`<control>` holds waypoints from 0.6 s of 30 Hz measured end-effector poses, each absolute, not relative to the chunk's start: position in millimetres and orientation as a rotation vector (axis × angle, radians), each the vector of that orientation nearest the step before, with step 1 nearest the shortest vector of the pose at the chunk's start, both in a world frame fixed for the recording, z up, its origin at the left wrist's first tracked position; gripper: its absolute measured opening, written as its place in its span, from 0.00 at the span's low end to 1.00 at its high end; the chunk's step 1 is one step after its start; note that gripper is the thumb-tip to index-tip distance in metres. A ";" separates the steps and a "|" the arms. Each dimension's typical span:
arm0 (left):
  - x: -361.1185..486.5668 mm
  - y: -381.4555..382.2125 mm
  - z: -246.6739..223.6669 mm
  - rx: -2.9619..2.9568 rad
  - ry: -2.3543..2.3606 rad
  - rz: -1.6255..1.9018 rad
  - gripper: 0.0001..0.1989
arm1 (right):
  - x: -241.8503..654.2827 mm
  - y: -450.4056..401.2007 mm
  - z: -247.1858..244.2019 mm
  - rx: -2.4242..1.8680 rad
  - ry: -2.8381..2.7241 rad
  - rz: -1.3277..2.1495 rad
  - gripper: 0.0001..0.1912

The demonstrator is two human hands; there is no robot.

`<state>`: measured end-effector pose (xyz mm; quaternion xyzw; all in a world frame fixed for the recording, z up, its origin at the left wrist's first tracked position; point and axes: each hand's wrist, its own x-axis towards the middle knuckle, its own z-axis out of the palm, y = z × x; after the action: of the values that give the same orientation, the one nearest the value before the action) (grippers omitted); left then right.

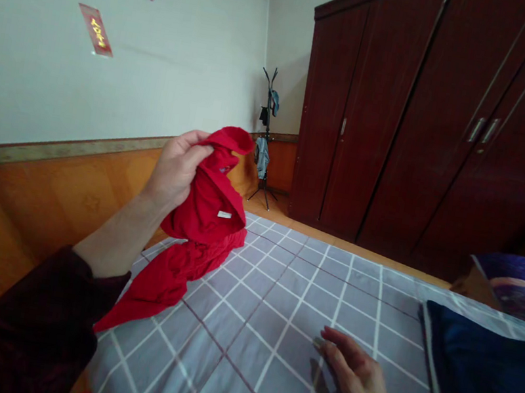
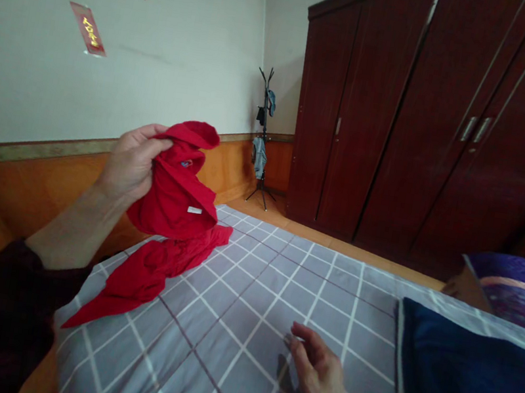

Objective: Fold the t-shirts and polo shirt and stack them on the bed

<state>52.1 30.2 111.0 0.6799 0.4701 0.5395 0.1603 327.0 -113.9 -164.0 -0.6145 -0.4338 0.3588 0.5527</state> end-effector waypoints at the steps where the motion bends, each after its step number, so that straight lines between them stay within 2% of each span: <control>1: 68.1 10.8 108.3 2.036 1.165 1.475 0.22 | 329.6 -113.2 -160.9 -1.423 -0.922 0.895 0.27; 4: 100.5 -37.6 85.0 2.288 0.547 0.861 0.19 | 339.6 -112.8 -150.6 -1.357 -0.698 0.941 0.24; 7: 108.5 -46.0 54.2 2.351 0.335 0.495 0.17 | 349.4 -112.2 -144.4 -1.359 -0.575 0.972 0.22; 11: 91.7 4.1 8.2 2.439 0.668 0.436 0.16 | 353.2 -109.1 -148.7 -1.363 -0.531 0.987 0.26; 16: 63.0 59.4 -53.1 2.419 1.043 0.300 0.31 | 341.5 -110.2 -154.6 -1.476 -0.884 0.923 0.33; 18: 61.4 64.0 -68.0 2.344 1.105 0.370 0.24 | 336.8 -112.8 -152.8 -1.592 -1.105 0.837 0.35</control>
<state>61.4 64.0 -68.0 0.8648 0.4078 0.1364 0.2592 336.8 -112.8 -152.8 -0.6561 -0.4556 0.3448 0.4930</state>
